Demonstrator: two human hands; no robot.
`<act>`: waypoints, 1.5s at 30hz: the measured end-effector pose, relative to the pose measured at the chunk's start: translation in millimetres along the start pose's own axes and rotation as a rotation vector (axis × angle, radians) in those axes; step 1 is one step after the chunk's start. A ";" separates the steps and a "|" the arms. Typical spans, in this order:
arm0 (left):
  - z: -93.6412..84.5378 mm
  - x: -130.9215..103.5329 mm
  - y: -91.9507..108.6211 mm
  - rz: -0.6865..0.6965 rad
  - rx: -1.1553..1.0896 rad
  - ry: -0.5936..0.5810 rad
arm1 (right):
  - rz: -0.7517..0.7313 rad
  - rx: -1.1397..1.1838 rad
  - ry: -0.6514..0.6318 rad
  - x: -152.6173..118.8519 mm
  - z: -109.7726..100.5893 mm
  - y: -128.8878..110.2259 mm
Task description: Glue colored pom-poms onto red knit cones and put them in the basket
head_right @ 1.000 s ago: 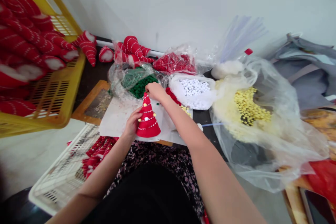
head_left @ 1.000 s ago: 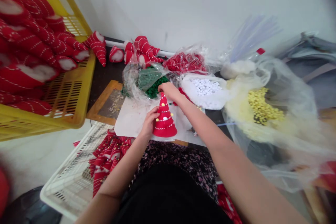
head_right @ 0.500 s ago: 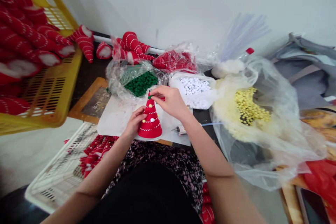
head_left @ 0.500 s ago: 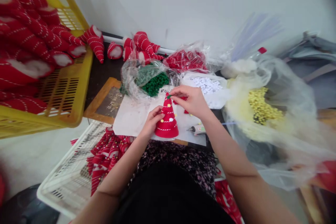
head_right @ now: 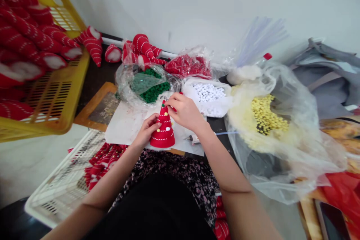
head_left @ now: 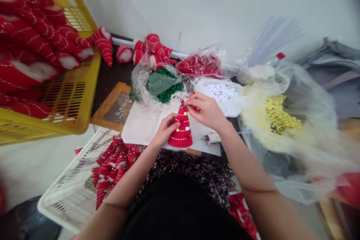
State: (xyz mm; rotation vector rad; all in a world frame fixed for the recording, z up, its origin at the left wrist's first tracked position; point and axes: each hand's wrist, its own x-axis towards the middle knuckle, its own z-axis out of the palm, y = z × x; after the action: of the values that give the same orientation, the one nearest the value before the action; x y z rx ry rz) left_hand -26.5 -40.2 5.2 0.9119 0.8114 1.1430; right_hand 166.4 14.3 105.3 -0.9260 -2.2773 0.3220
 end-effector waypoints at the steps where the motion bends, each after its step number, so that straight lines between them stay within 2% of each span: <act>1: -0.1 0.0 -0.1 0.000 0.005 -0.001 | -0.002 -0.007 0.011 -0.6 -0.9 -0.8; 5: 0.1 0.0 0.7 0.009 0.012 -0.013 | -0.009 -0.039 0.049 -1.8 -3.3 -5.6; 11: 1.5 -0.8 3.1 0.019 0.021 -0.035 | -0.025 -0.027 -0.028 -3.4 0.1 -1.4; 14: 0.9 -0.6 1.9 0.014 0.030 -0.025 | -0.013 0.023 0.008 -6.9 -0.4 0.2; 18: -0.4 0.9 -0.7 -0.013 -0.021 0.038 | 0.132 0.187 0.160 -17.2 -1.3 -3.6; 22: -2.1 3.2 -1.8 -0.057 -0.083 0.105 | 0.317 0.383 0.230 -29.4 8.6 -7.2; 27: -5.9 5.2 -3.5 -0.063 -0.080 0.142 | 0.377 0.442 0.274 -35.8 24.3 -12.3; 31: -6.1 6.0 -3.3 -0.059 -0.103 0.200 | 0.388 0.421 0.254 -37.1 32.2 -15.2; 36: -5.1 6.8 -1.7 -0.038 -0.118 0.204 | 0.327 0.424 0.207 -37.9 41.1 -13.1; 39: -6.0 7.2 -2.5 -0.051 -0.149 0.211 | 0.297 0.379 0.275 -40.3 39.4 -17.9; 42: -6.1 7.8 -3.4 -0.058 -0.177 0.207 | 0.290 0.251 0.377 -46.2 33.0 -32.9; 45: -3.9 8.4 -2.6 -0.043 -0.203 0.183 | 0.287 0.117 0.373 -53.0 26.9 -51.1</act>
State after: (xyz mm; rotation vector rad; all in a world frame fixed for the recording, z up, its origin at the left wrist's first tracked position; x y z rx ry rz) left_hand -27.1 -31.8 0.6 0.6254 0.8416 1.2588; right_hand 150.2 -58.9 82.2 -1.1479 -1.7717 0.3676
